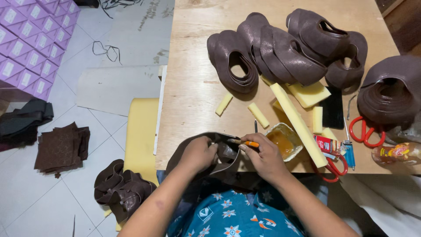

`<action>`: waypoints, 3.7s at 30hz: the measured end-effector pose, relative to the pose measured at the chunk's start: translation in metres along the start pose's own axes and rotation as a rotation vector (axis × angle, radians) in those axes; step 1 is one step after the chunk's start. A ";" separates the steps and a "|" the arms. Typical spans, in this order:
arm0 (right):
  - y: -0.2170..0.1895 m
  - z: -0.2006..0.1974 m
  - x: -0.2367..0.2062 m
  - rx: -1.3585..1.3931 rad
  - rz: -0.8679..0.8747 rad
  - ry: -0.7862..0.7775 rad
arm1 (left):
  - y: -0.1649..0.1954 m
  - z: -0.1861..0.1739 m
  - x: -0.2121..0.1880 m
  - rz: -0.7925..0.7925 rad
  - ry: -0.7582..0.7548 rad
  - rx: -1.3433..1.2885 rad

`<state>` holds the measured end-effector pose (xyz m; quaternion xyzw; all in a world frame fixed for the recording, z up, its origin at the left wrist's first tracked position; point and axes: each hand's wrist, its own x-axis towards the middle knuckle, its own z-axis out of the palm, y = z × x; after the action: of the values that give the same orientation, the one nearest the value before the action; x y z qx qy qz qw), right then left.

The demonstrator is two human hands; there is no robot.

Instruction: The person applies adhesive to the inner edges of brown shoe uppers using a small brush and then presses the edges together. The person repeats this process on multiple shoe uppers, placing each finished unit aside on the table.

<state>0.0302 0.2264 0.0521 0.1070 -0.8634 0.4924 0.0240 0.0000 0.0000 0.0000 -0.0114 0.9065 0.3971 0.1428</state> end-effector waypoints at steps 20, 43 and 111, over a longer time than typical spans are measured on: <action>0.035 -0.015 0.002 0.318 0.177 0.053 | -0.048 0.093 0.072 -0.192 -0.147 -1.011; 0.002 -0.108 -0.035 -0.304 0.098 0.191 | -0.020 0.096 0.056 -0.093 -0.080 -1.031; 0.039 -0.022 0.028 -0.174 -0.048 0.033 | -0.012 0.077 0.057 -0.035 -0.052 -0.622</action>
<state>-0.0070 0.2596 0.0348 0.1173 -0.8996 0.4164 0.0592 -0.0338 0.0530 -0.0733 -0.0602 0.7374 0.6528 0.1625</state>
